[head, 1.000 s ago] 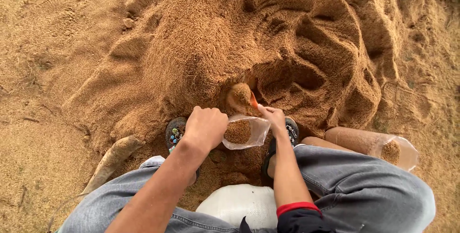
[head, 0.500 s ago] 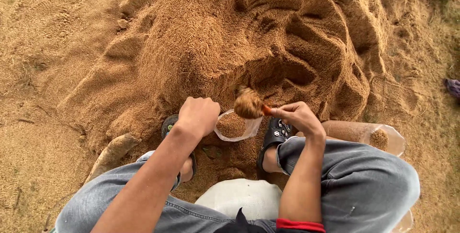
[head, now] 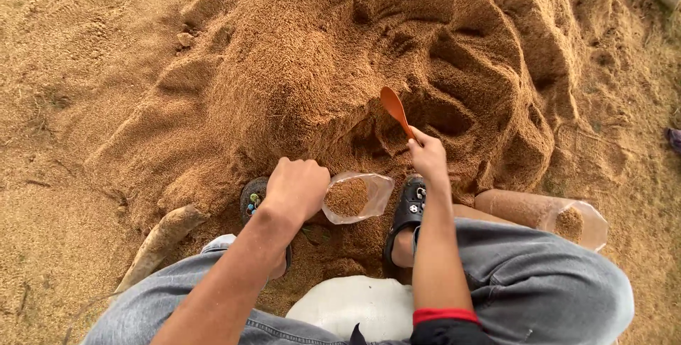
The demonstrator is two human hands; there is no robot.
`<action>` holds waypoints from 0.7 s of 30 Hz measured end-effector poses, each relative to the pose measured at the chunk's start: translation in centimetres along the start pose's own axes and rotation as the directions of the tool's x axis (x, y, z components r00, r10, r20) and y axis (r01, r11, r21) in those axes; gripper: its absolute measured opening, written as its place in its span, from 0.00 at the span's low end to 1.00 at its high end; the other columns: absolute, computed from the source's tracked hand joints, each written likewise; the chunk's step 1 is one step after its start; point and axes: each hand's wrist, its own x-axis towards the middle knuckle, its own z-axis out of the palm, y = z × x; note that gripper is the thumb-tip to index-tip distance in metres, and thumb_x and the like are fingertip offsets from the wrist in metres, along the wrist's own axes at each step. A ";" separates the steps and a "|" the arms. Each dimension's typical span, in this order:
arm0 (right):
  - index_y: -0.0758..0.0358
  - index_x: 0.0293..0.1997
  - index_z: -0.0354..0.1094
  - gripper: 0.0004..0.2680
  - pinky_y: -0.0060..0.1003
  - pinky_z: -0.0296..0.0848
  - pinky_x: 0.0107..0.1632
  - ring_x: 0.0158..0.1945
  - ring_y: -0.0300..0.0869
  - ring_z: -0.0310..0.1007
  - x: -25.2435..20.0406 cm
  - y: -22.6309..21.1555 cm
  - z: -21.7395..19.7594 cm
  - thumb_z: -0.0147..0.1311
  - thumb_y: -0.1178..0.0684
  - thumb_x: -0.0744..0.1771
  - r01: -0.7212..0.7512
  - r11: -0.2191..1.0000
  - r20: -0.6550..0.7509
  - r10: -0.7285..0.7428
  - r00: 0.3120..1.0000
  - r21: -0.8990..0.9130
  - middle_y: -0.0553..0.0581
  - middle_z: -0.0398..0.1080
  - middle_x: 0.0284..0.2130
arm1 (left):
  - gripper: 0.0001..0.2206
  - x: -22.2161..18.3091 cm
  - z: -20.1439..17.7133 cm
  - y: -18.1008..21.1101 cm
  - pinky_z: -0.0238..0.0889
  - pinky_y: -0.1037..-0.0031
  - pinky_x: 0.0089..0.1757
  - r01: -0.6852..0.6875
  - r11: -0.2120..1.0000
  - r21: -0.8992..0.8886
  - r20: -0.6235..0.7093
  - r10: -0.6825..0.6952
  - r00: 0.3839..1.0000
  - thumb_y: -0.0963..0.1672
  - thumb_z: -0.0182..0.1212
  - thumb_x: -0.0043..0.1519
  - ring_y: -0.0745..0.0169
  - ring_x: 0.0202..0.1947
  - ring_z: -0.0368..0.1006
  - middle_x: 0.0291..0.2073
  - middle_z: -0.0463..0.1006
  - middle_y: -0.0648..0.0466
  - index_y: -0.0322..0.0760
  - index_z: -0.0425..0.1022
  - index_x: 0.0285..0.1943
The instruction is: Filling small plastic bags with grain from a large pile using a hand scoop.
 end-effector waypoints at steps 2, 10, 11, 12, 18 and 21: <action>0.46 0.64 0.69 0.15 0.36 0.69 0.37 0.33 0.37 0.70 2.2 0.1 3.0 0.49 0.58 0.70 -0.008 1.000 -0.038 0.007 0.999 -0.025 0.56 0.76 0.46 | 0.04 0.4 0.4 0.0 0.74 0.47 0.48 -0.015 1.000 0.021 -0.013 0.015 1.000 0.40 0.63 0.62 0.48 0.36 0.84 0.29 0.84 0.47 0.38 0.84 0.36; 0.63 0.67 0.64 0.18 0.28 0.65 0.34 0.31 0.38 0.61 2.1 4.4 9.4 0.41 0.69 0.70 0.101 0.992 0.068 -0.106 0.992 0.075 0.60 0.66 0.40 | 0.03 1.3 2.0 0.5 0.71 0.48 0.49 -0.020 0.998 0.060 -0.059 0.023 0.998 0.40 0.65 0.60 0.52 0.34 0.83 0.28 0.83 0.49 0.39 0.84 0.37; 0.59 0.66 0.66 0.17 0.29 0.65 0.34 0.30 0.37 0.62 1.5 5.6 9.7 0.43 0.66 0.70 0.059 0.998 0.122 -0.063 0.991 0.032 0.60 0.69 0.41 | 0.03 1.5 2.3 0.6 0.71 0.49 0.49 -0.009 0.998 0.059 -0.074 0.013 0.997 0.39 0.66 0.59 0.51 0.34 0.83 0.28 0.83 0.50 0.39 0.84 0.36; 0.56 0.65 0.68 0.16 0.29 0.66 0.34 0.29 0.37 0.64 0.9 6.9 10.1 0.44 0.64 0.71 0.019 1.000 0.174 -0.017 0.985 -0.012 0.60 0.73 0.43 | 0.03 1.6 2.6 0.7 0.71 0.49 0.48 0.003 0.998 0.059 -0.089 0.002 0.996 0.39 0.66 0.59 0.51 0.34 0.83 0.28 0.83 0.50 0.40 0.84 0.35; 0.48 0.58 0.74 0.11 0.46 0.70 0.47 0.47 0.52 0.77 0.3 8.7 7.4 0.47 0.50 0.71 -0.190 0.968 -0.167 0.163 0.972 -0.163 0.57 0.78 0.40 | 0.04 1.9 2.8 1.5 0.70 0.51 0.46 -0.016 0.998 0.062 -0.115 0.023 0.993 0.39 0.64 0.59 0.52 0.34 0.82 0.28 0.82 0.51 0.41 0.84 0.36; 0.53 0.58 0.72 0.11 0.35 0.67 0.36 0.33 0.43 0.74 2.3 14.3 10.4 0.45 0.54 0.71 -0.254 0.959 -0.228 0.222 0.948 -0.125 0.60 0.77 0.40 | 0.04 2.2 3.3 1.1 0.70 0.50 0.46 -0.011 0.998 0.069 -0.099 0.018 0.995 0.40 0.65 0.59 0.51 0.35 0.82 0.29 0.83 0.51 0.42 0.84 0.36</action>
